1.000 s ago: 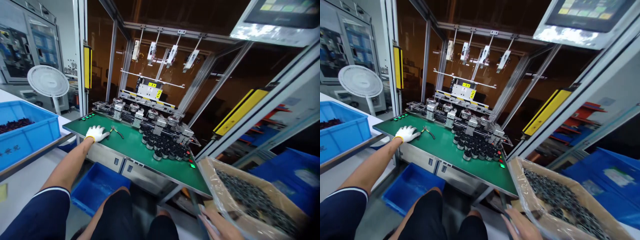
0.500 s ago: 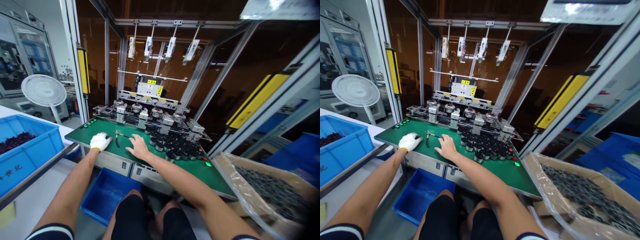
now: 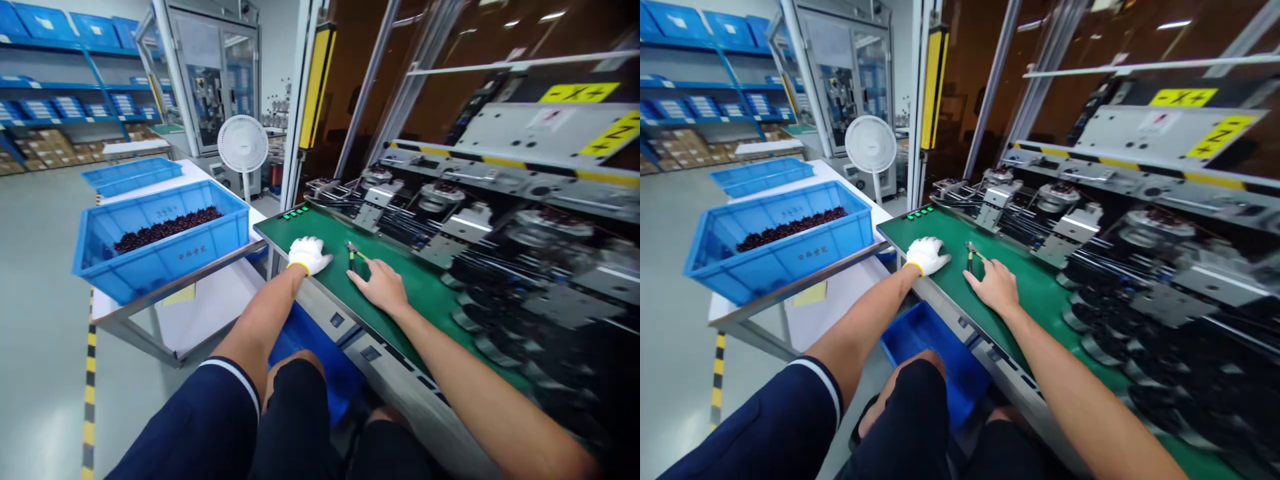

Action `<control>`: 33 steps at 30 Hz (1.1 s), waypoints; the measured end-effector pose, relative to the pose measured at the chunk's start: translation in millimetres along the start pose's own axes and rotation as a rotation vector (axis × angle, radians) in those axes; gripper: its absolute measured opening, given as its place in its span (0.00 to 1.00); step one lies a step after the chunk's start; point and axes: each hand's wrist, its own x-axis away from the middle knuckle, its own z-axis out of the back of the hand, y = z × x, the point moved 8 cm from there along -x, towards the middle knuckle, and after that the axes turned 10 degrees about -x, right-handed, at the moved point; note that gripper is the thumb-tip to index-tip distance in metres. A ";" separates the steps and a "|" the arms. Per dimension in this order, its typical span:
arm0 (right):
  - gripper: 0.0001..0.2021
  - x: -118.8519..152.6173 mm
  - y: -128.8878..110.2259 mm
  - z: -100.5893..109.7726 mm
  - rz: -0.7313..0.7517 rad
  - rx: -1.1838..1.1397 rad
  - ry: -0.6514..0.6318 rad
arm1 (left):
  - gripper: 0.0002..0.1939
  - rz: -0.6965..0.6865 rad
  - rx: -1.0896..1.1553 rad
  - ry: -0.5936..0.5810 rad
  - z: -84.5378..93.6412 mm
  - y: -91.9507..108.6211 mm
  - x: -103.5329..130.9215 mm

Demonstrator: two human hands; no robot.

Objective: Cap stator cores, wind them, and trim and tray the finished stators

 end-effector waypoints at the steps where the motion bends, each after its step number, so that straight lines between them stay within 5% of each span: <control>1: 0.32 0.9 0.7 -0.5 -0.007 0.002 0.008 | 0.28 0.043 -0.016 0.010 0.6 -2.2 1.5; 6: 0.29 12.0 -2.2 -0.8 0.002 0.005 0.045 | 0.42 0.327 -0.115 0.109 9.3 -16.1 15.2; 10: 0.28 31.0 7.3 3.8 0.012 0.000 0.064 | 0.39 0.430 -0.140 0.060 3.5 -22.6 15.8; 16: 0.27 56.7 28.3 11.1 0.038 -0.069 0.062 | 0.42 0.336 -0.189 -0.038 -5.9 -25.3 3.9; 23: 0.30 48.1 35.1 14.9 0.071 -0.214 0.047 | 0.47 0.172 -0.245 -0.127 -13.6 -28.7 -12.7; 27: 0.34 45.7 41.3 18.2 0.041 -0.285 0.087 | 0.46 0.189 -0.252 -0.115 -12.4 -29.6 -11.0; 33: 0.22 38.1 59.1 25.0 -0.066 -0.341 0.159 | 0.44 0.298 -0.261 -0.093 -8.7 -35.1 -8.7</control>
